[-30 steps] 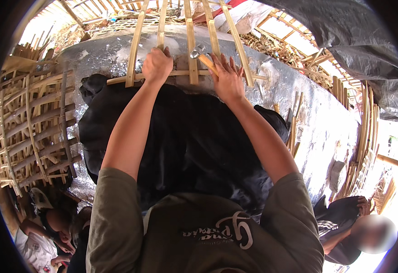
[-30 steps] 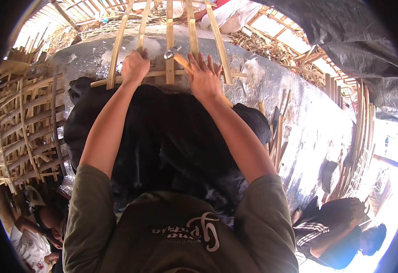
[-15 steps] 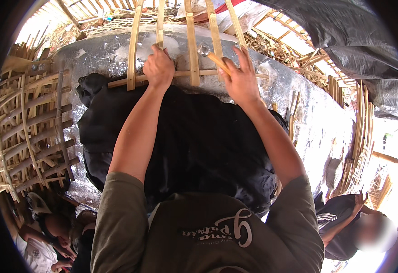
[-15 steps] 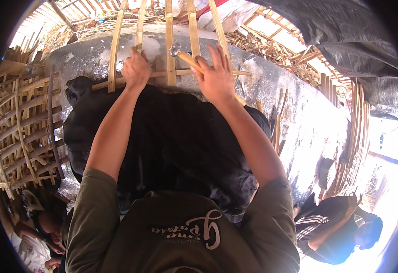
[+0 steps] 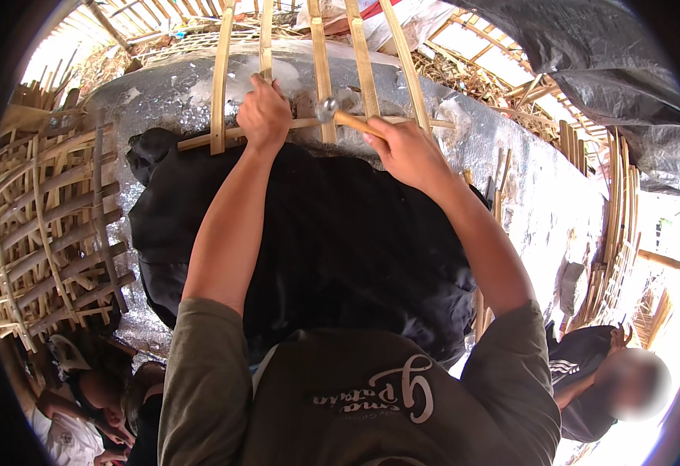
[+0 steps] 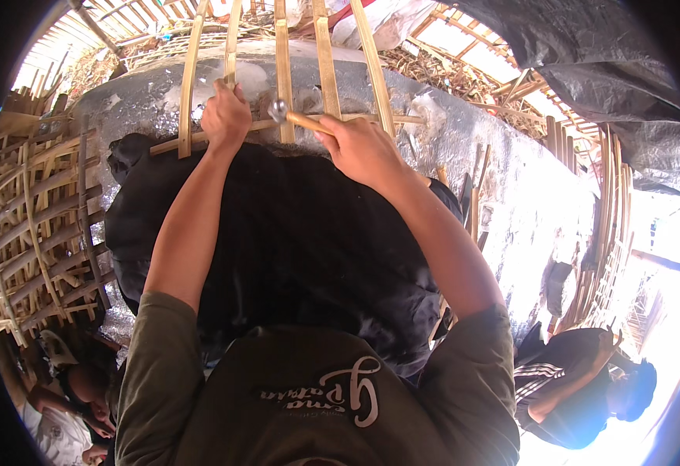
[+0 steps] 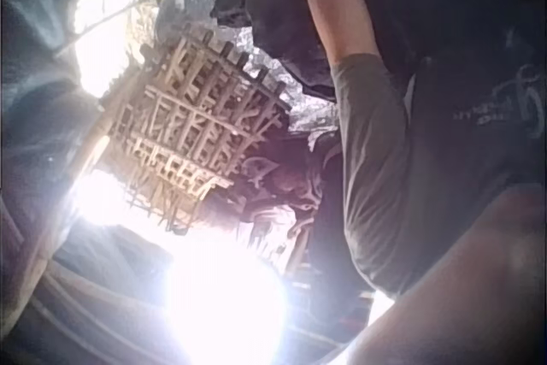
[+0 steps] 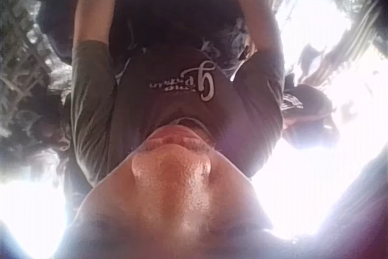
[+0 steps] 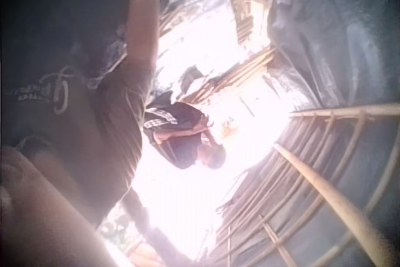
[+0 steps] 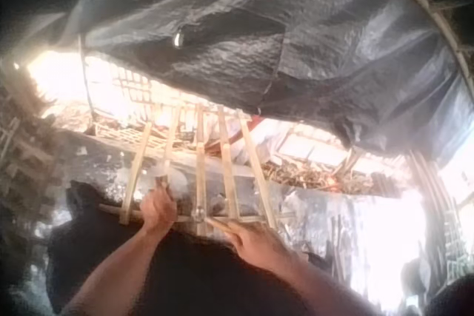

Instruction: The person uses a hammer to drive nails into bamboo slats, securing them to a curved frame. They repeatedly position slats, hammer nails, and adjust the bamboo pieces to build a lattice-like structure.

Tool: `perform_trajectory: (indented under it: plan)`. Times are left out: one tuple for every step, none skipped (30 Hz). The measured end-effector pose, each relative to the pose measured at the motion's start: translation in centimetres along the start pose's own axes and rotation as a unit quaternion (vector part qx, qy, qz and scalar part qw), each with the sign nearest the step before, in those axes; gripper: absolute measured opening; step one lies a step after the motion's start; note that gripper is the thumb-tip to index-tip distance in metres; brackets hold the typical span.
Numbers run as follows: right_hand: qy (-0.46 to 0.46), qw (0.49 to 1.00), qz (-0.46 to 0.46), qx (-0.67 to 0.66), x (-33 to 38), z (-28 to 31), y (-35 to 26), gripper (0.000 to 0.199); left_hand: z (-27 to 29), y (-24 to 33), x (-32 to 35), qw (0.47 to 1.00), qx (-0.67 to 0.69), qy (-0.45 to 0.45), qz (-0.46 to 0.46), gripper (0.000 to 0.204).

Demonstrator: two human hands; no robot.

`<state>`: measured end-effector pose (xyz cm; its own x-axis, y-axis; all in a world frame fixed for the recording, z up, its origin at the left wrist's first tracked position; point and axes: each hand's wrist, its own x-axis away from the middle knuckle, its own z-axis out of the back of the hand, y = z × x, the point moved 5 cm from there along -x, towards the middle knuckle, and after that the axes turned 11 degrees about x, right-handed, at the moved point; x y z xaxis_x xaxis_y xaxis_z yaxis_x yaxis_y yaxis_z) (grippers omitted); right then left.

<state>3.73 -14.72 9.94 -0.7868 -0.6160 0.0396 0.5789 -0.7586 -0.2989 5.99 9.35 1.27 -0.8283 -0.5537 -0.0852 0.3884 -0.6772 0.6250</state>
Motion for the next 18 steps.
perform_trajectory:
  plan:
    - [-0.004, 1.000, -0.006, 0.009, -0.1, -0.1, 0.4, 0.021, -0.1, 0.2, -0.1, 1.000, -0.002, -0.001, -0.001, 0.035]
    - [-0.008, 1.000, -0.012, 0.017, -0.2, -0.5, 1.1, 0.022, -0.1, 0.1, 0.0, 1.000, 0.000, -0.006, 0.006, 0.035]
    - [-0.013, 0.999, -0.019, 0.024, -0.2, -0.5, 1.3, 0.022, 0.2, 0.2, 0.4, 1.000, 0.001, -0.012, 0.014, 0.035]
    - [-0.002, 1.000, -0.026, -0.005, -0.2, -0.1, 1.4, 0.022, 0.3, 0.3, 0.5, 1.000, 0.002, -0.018, 0.021, 0.035]
    - [0.009, 0.999, -0.034, -0.035, -0.2, 0.4, 1.6, 0.023, 0.2, 0.3, 0.3, 1.000, 0.000, -0.015, 0.019, 0.036]
    - [0.021, 0.997, -0.047, -0.065, 0.3, 0.8, 1.8, 0.023, 0.0, 0.3, 0.2, 1.000, -0.002, -0.015, 0.013, 0.036]
    - [0.001, 0.998, -0.051, -0.037, 0.5, 0.3, 1.7, 0.024, 0.0, 0.4, 0.1, 1.000, -0.003, -0.016, 0.007, 0.037]
    - [-0.019, 0.998, -0.055, -0.009, 0.4, -0.4, 1.2, 0.024, 0.1, 0.1, 0.1, 1.000, -0.001, -0.022, 0.017, 0.039]
    - [-0.038, 0.997, -0.059, 0.023, 0.1, -0.8, 1.0, 0.025, 0.1, -0.3, 0.0, 1.000, -0.009, -0.022, 0.017, 0.039]
    - [-0.021, 0.999, -0.022, 0.042, -0.2, -2.0, 1.2, 0.026, -0.2, -0.4, -0.3, 1.000, -0.011, -0.022, 0.014, 0.039]
    - [-0.026, 0.997, -0.043, 0.050, 0.4, -2.7, 2.4, 0.026, -0.7, -0.3, -0.4, 1.000, -0.013, -0.022, 0.013, 0.040]
    - [-0.032, 0.997, -0.054, 0.047, 0.3, -2.7, 2.0, 0.025, -0.3, -0.3, -0.3, 0.999, -0.012, -0.029, 0.018, 0.041]
    - [-0.038, 0.996, -0.064, 0.045, 0.4, -2.6, 1.8, 0.025, -0.3, 0.0, -0.3, 0.999, -0.014, -0.035, 0.020, 0.041]
    - [-0.044, 0.996, -0.069, 0.043, 0.5, -2.6, 1.8, 0.024, -0.2, 0.3, -0.2, 0.999, -0.015, -0.041, 0.022, 0.042]
    - [-0.034, 0.996, -0.070, 0.043, 0.6, -2.7, 1.9, 0.024, -0.2, 0.4, -0.1, 0.998, -0.016, -0.047, 0.025, 0.042]
    - [-0.024, 0.996, -0.070, 0.043, 0.8, -2.9, 2.0, 0.024, -0.2, 0.4, -0.2, 0.999, -0.016, -0.044, 0.020, 0.042]
    - [-0.014, 0.997, -0.069, 0.044, 0.8, -2.9, 2.0, 0.024, -0.3, 0.2, -0.4, 0.999, -0.017, -0.041, 0.016, 0.042]
    - [-0.020, 0.996, -0.074, 0.053, 0.9, -2.9, 2.0, 0.023, -0.5, 0.1, -0.5, 0.999, -0.018, -0.038, 0.011, 0.042]
